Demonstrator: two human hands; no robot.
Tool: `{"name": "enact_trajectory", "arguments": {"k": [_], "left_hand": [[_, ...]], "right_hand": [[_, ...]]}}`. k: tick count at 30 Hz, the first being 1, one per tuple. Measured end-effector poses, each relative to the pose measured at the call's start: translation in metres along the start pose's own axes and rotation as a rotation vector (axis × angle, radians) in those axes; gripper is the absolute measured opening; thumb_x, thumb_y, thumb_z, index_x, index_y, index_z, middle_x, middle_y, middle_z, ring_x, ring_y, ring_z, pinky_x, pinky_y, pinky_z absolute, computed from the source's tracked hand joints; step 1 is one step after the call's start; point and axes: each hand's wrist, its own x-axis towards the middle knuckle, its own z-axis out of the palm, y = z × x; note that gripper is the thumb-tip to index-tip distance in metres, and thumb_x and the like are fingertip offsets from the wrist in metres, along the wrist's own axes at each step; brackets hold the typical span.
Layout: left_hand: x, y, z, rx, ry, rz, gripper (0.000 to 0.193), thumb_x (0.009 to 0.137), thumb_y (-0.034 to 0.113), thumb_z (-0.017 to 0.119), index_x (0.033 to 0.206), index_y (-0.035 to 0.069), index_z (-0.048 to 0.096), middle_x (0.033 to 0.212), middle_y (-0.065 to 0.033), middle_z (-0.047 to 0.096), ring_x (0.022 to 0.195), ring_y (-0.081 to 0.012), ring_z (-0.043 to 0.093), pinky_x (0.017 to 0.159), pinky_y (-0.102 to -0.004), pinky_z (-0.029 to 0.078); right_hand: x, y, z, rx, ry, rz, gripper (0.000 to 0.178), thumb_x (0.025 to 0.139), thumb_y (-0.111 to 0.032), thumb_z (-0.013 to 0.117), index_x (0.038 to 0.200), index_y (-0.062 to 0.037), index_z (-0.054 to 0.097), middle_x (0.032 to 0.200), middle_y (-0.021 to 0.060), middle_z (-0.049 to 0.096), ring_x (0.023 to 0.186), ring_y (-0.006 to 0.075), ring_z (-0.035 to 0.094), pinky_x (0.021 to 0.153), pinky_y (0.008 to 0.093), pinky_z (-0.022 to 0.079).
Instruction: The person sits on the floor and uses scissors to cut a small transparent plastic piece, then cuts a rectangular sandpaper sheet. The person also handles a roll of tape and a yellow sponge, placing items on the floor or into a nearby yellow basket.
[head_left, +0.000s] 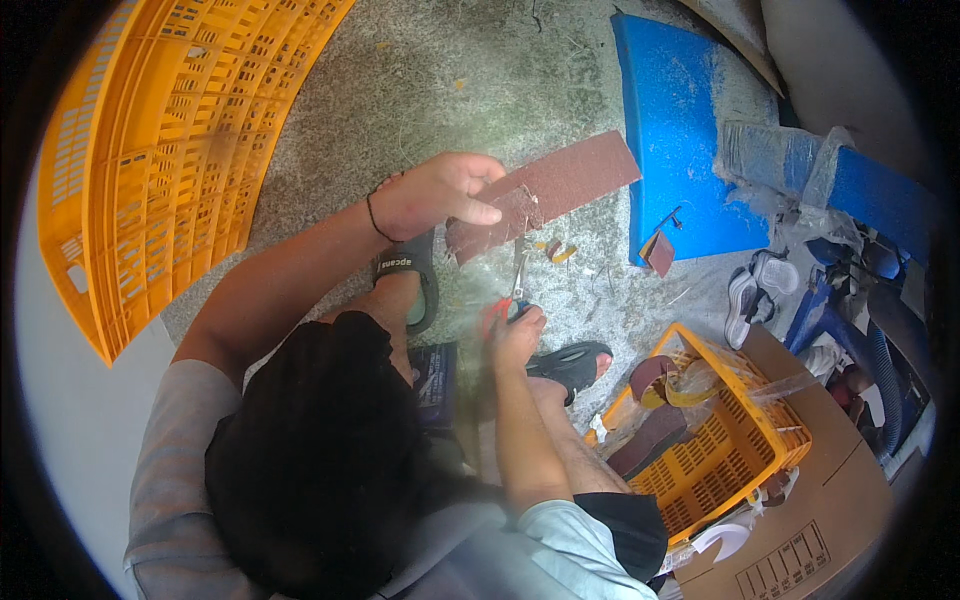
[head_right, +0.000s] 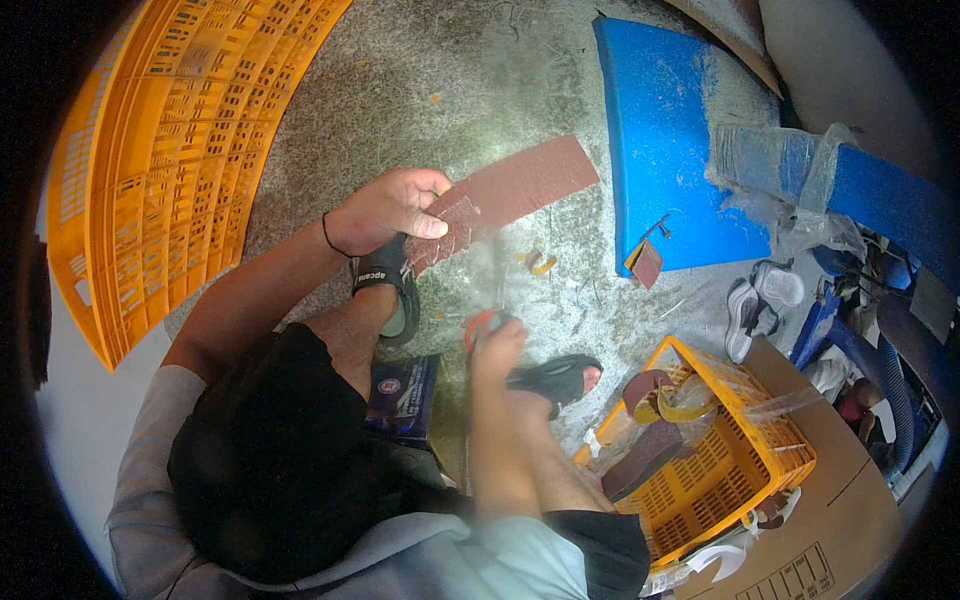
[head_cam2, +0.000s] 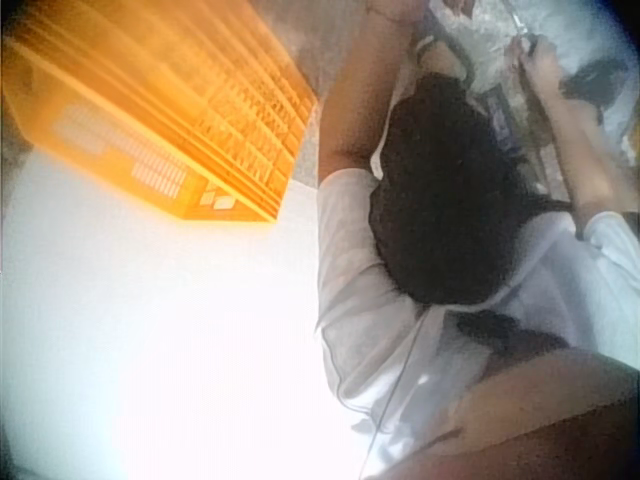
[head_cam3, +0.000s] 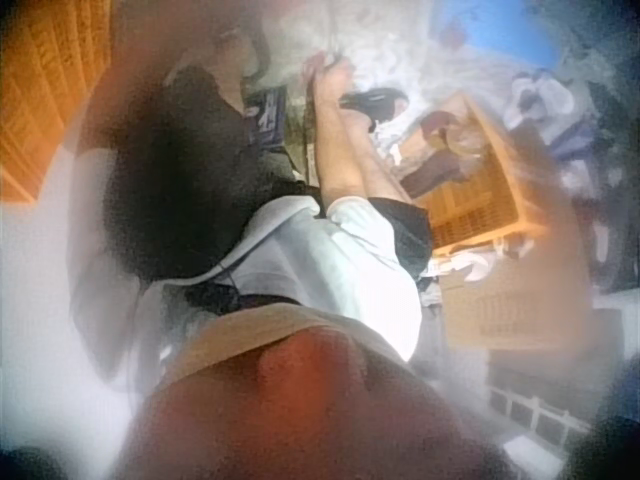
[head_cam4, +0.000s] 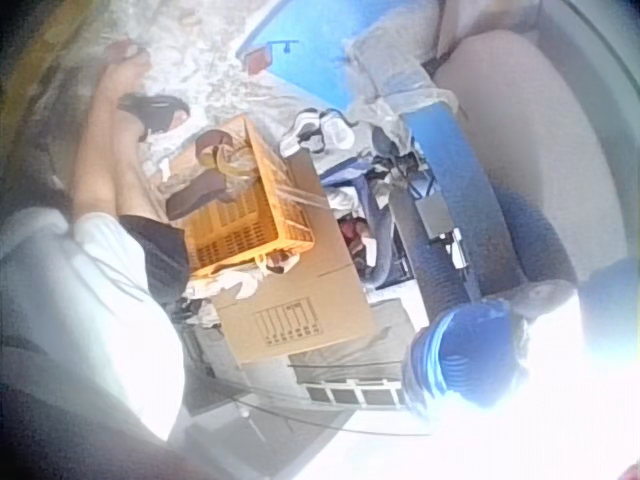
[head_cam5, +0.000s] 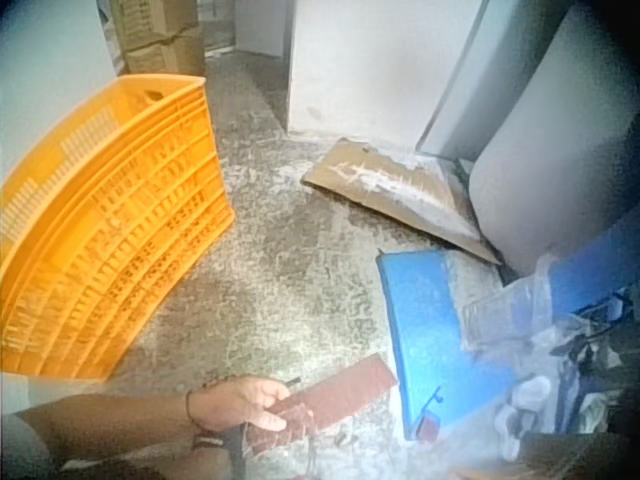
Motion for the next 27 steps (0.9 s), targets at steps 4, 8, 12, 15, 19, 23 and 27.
{"name": "enact_trajectory", "arguments": {"k": [4,8,12,15,19,23,27], "left_hand": [[-0.002,0.005,-0.008,0.2,0.026,0.004,0.035,0.083,0.006,0.073,0.115,-0.002,0.06,0.103,-0.0086,0.07,0.095,-0.0138,0.065,0.084,-0.0294,0.052],[-0.006,0.017,-0.024,0.459,0.044,0.05,0.03,0.082,0.005,0.071,0.111,0.002,0.066,0.097,-0.0057,0.071,0.089,-0.0116,0.064,0.079,-0.0284,0.051],[-0.01,0.031,-0.031,0.467,0.01,-0.023,0.027,0.086,0.005,0.071,0.111,-0.001,0.063,0.098,-0.005,0.069,0.088,-0.0105,0.064,0.078,-0.0263,0.052],[-0.011,0.038,-0.029,0.552,-0.002,-0.05,0.028,0.085,0.004,0.072,0.112,-0.002,0.063,0.096,-0.005,0.07,0.086,-0.0104,0.064,0.076,-0.0273,0.052],[-0.014,0.039,-0.026,0.593,-0.026,-0.007,0.029,0.084,0.004,0.072,0.111,-0.002,0.063,0.096,-0.005,0.071,0.086,-0.0108,0.064,0.077,-0.028,0.052],[-0.016,0.034,-0.025,0.546,-0.069,-0.025,0.029,0.082,0.004,0.073,0.11,-0.002,0.065,0.097,-0.0057,0.072,0.088,-0.011,0.065,0.079,-0.0284,0.052],[-0.016,0.032,-0.025,0.604,-0.136,0.012,0.029,0.08,0.004,0.073,0.108,-0.002,0.066,0.095,-0.0066,0.072,0.086,-0.011,0.065,0.077,-0.0289,0.052]], "right_hand": [[0.0,-0.01,-0.015,0.132,-0.047,-0.005,0.039,0.084,-0.021,0.075,0.109,-0.0009,0.052,0.098,0.0237,0.057,0.093,0.0412,0.06,0.082,0.0474,0.05],[-0.011,-0.033,-0.075,0.468,-0.391,0.244,0.054,0.08,-0.008,0.075,0.126,-0.0038,0.048,0.108,0.0178,0.06,0.101,0.0318,0.061,0.085,0.0405,0.052],[-0.015,-0.058,-0.13,0.718,-0.709,0.073,0.085,0.073,-0.002,0.081,0.146,-0.007,0.037,0.126,0.0114,0.057,0.114,0.0262,0.057,0.092,0.0364,0.052],[-0.014,-0.075,-0.153,0.89,-0.79,-0.025,0.093,0.073,-0.013,0.087,0.149,-0.007,0.034,0.13,0.0099,0.054,0.121,0.0245,0.051,0.102,0.0365,0.046],[-0.009,-0.103,-0.162,1.025,-0.786,-0.026,0.081,0.078,-0.027,0.086,0.142,-0.006,0.041,0.124,0.0068,0.055,0.113,0.0198,0.052,0.099,0.033,0.042],[-0.005,-0.127,-0.161,0.899,-0.689,-0.12,0.071,0.084,-0.04,0.08,0.135,-0.0032,0.047,0.109,0.0045,0.058,0.095,0.0153,0.056,0.084,0.0291,0.046],[0.001,-0.14,-0.161,0.904,-0.705,-0.072,0.067,0.087,-0.04,0.077,0.135,-0.0036,0.047,0.106,0.0056,0.06,0.087,0.0156,0.059,0.075,0.0292,0.048]]}}
